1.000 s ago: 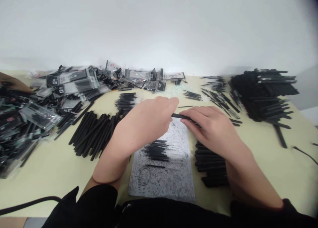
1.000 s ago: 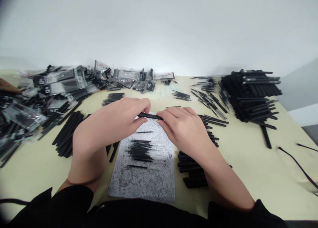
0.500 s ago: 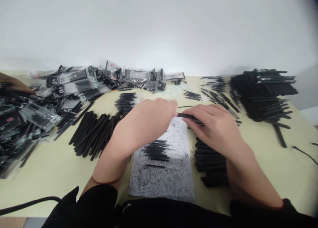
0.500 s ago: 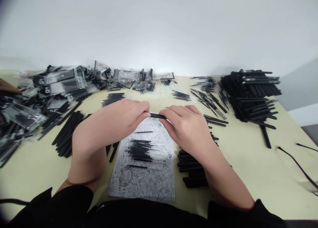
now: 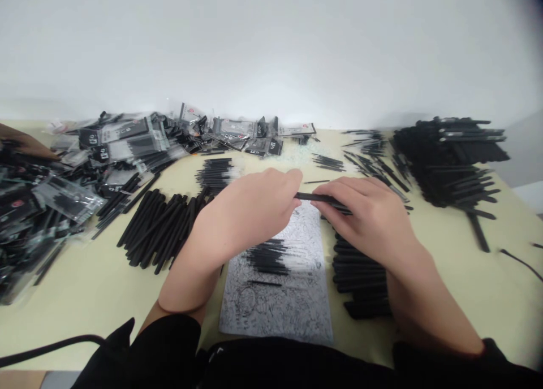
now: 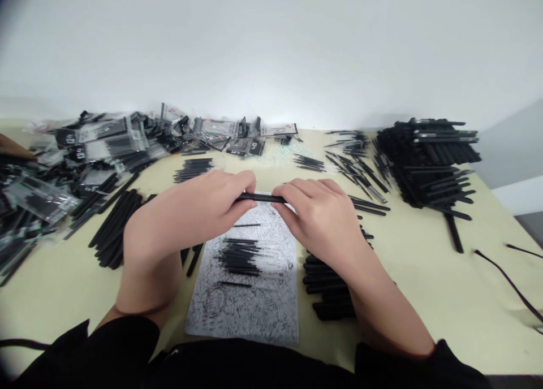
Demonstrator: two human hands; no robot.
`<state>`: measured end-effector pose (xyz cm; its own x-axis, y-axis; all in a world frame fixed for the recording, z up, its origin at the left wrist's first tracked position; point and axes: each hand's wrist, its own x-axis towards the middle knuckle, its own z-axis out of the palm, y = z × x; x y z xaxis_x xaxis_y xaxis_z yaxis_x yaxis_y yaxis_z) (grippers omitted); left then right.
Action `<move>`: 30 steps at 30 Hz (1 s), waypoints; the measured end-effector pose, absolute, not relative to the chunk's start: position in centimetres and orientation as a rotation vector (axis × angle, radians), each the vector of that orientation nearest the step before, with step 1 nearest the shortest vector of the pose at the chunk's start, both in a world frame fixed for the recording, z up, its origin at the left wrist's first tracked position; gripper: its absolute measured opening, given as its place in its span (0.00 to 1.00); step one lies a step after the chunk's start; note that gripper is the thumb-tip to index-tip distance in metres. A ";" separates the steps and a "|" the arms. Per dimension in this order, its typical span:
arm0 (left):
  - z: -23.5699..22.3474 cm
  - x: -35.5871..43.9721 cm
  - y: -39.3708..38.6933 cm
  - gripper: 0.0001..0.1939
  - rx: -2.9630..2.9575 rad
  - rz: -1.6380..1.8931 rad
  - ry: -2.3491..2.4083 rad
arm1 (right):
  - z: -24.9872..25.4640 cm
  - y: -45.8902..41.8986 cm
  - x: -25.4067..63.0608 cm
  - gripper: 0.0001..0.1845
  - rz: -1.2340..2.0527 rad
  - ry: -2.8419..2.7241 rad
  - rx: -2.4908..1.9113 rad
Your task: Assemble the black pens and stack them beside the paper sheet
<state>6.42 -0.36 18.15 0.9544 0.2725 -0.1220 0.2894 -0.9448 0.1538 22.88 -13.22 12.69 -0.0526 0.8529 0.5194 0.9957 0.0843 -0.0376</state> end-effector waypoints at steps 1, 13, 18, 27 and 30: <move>18.2 6.4 -0.4 0.12 2.937 -0.157 0.429 | 12.7 -13.2 22.9 0.06 -0.473 -1.959 -1.816; 17.9 6.6 0.0 0.16 2.892 -0.170 0.391 | 12.7 -13.2 22.9 0.04 -0.519 -1.945 -1.835; 17.7 6.6 0.2 0.17 2.856 -0.198 0.381 | 12.8 -13.2 22.8 0.05 -0.521 -1.946 -1.834; 18.1 6.5 0.0 0.19 2.840 -0.217 0.370 | 12.6 -13.1 23.0 0.04 -0.596 -1.893 -1.839; 18.1 6.4 -0.2 0.14 2.867 -0.181 0.438 | 12.6 -13.3 23.1 0.03 -0.596 -1.862 -1.847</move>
<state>6.38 -0.24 18.14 0.9475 0.2789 -0.1563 0.3079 -0.9275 0.2118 23.09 -13.25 12.64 -0.0038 0.8063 0.5915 0.9999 0.0111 -0.0088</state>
